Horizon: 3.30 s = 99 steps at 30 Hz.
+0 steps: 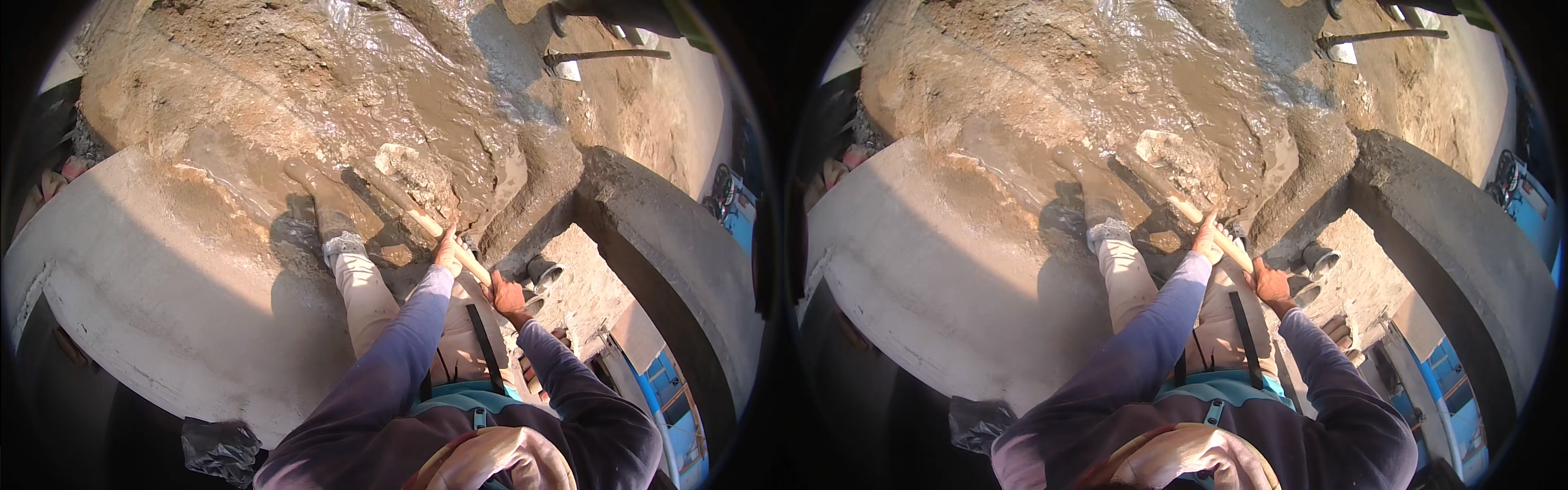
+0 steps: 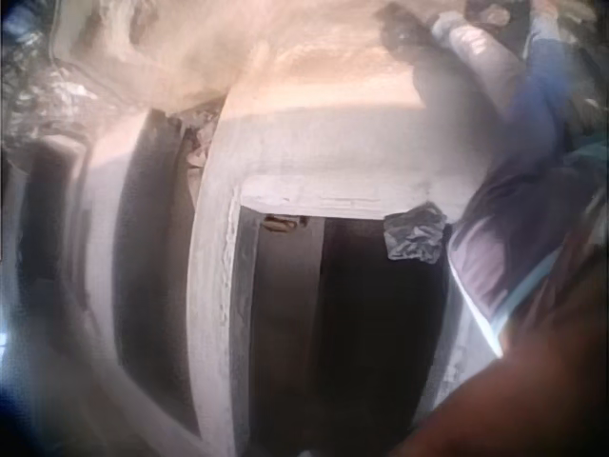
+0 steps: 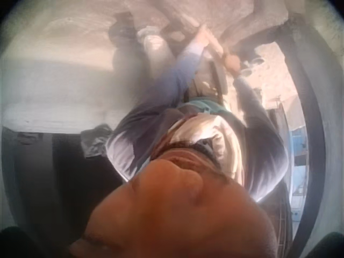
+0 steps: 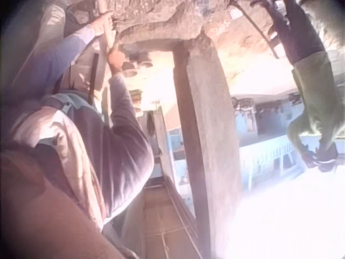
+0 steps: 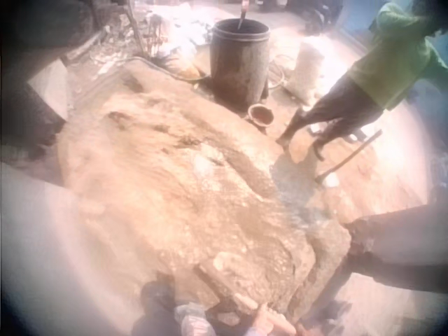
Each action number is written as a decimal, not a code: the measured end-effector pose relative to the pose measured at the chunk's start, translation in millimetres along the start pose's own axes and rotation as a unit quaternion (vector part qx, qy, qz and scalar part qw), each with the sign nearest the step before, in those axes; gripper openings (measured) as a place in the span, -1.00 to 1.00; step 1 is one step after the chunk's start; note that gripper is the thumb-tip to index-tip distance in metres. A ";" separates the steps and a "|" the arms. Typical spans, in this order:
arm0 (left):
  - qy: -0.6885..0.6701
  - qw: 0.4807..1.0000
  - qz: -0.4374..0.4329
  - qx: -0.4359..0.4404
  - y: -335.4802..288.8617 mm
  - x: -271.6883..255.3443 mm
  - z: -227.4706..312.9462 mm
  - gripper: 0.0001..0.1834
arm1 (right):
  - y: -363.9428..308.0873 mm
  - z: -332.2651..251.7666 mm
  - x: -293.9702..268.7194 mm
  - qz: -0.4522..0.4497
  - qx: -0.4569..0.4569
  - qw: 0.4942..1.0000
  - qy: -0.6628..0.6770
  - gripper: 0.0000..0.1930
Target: The person uses a hoe to spread and level wet concrete on a floor surface. Another worker in a green shirt assists by moving and smoothing the concrete nearby.
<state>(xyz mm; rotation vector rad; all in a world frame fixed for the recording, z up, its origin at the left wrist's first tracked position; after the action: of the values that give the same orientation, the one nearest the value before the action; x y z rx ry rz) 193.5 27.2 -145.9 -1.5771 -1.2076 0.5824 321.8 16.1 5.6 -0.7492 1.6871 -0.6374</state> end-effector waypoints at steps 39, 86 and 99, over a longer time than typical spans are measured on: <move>0.239 0.861 0.025 0.449 -235.1 47.1 415.3 -0.39 | 441.7 -452.9 -102.6 -0.001 -0.217 0.976 -0.003 -0.37; 0.120 0.889 0.170 0.408 -298.1 -115.4 337.4 -0.51 | 510.8 -718.1 -48.3 -0.053 -0.233 0.950 0.201 -0.41; 0.149 0.882 0.063 0.443 -247.7 -82.9 294.7 -0.44 | 386.2 -494.4 -52.2 -0.020 -0.202 0.972 0.117 -0.29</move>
<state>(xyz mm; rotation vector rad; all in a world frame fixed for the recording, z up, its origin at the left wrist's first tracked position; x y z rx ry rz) -183.9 71.7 -42.9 -0.8997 -0.4662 0.7937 -209.3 322.7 -136.5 -1.0276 2.0571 -0.4247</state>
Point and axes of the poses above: each hand's wrist, its own y-axis towards the middle knuckle, its own x-axis out of the palm, z = x × y, the point moved 7 cm from there along y, towards the middle knuckle, and after that the axes turned 1 degree about -x, right-handed, at the moved point
